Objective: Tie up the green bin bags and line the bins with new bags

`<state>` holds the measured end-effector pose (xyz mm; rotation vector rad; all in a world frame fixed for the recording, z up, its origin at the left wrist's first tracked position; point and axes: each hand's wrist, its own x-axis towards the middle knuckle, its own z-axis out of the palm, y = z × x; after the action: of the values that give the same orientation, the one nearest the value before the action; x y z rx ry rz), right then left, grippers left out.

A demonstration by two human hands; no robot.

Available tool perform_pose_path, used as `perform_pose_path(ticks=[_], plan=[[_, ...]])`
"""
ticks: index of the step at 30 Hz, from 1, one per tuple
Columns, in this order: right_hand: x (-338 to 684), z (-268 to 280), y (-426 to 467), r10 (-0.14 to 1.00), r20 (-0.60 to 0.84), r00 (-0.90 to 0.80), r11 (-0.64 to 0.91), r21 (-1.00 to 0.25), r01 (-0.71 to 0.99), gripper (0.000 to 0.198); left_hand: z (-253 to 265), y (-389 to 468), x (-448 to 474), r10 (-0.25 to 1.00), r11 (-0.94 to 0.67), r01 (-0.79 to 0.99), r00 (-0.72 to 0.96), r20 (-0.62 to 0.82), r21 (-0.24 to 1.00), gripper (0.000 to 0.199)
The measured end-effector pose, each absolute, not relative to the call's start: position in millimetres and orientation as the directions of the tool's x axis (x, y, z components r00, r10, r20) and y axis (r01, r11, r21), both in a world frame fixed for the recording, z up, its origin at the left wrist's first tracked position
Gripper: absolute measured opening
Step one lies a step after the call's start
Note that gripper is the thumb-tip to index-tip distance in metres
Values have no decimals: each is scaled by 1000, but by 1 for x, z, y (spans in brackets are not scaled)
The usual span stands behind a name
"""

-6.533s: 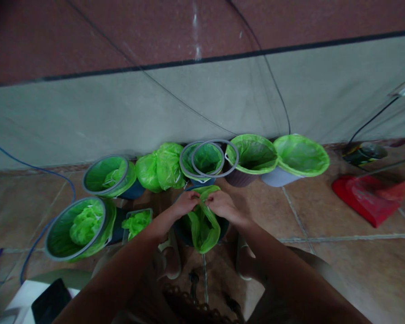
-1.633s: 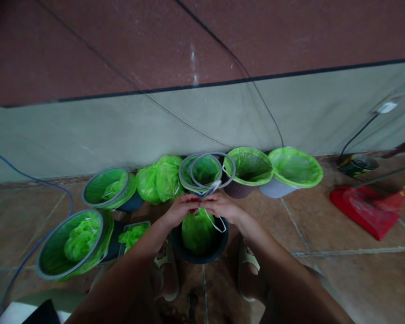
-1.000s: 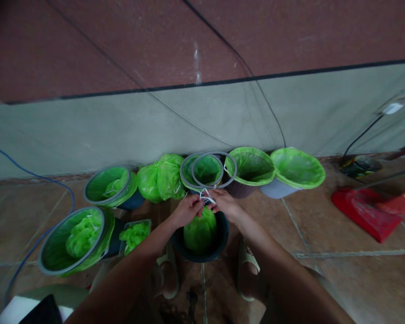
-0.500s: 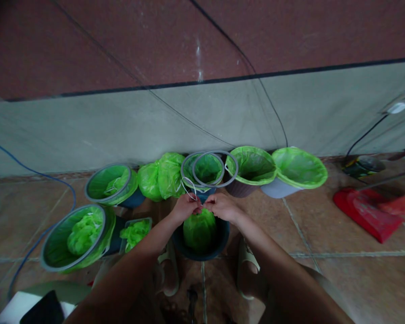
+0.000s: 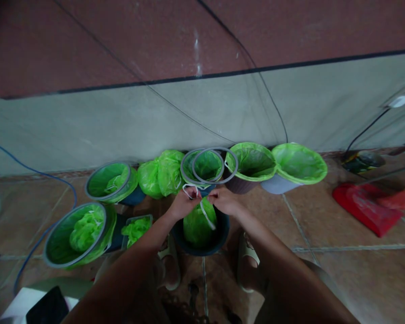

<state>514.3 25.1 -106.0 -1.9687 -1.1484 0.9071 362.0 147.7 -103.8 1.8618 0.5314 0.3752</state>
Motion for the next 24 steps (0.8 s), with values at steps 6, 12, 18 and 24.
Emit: perform_pose_path(ticks=[6, 12, 18, 24], plan=[[506, -91, 32, 868, -221, 445, -338, -919, 203, 26, -99, 137, 362, 569, -308, 133, 819, 70, 942, 16], [494, -75, 27, 888, -393, 239, -395, -918, -42, 40, -103, 131, 365, 658, -142, 110, 753, 11, 984, 7], [496, -77, 27, 865, -407, 295, -396, -913, -97, 43, -102, 137, 363, 636, -34, 143, 767, -89, 989, 8], [507, -88, 28, 893, -250, 373, -368, -884, 287, 23, -104, 142, 362, 584, 53, 138, 799, -142, 989, 18]])
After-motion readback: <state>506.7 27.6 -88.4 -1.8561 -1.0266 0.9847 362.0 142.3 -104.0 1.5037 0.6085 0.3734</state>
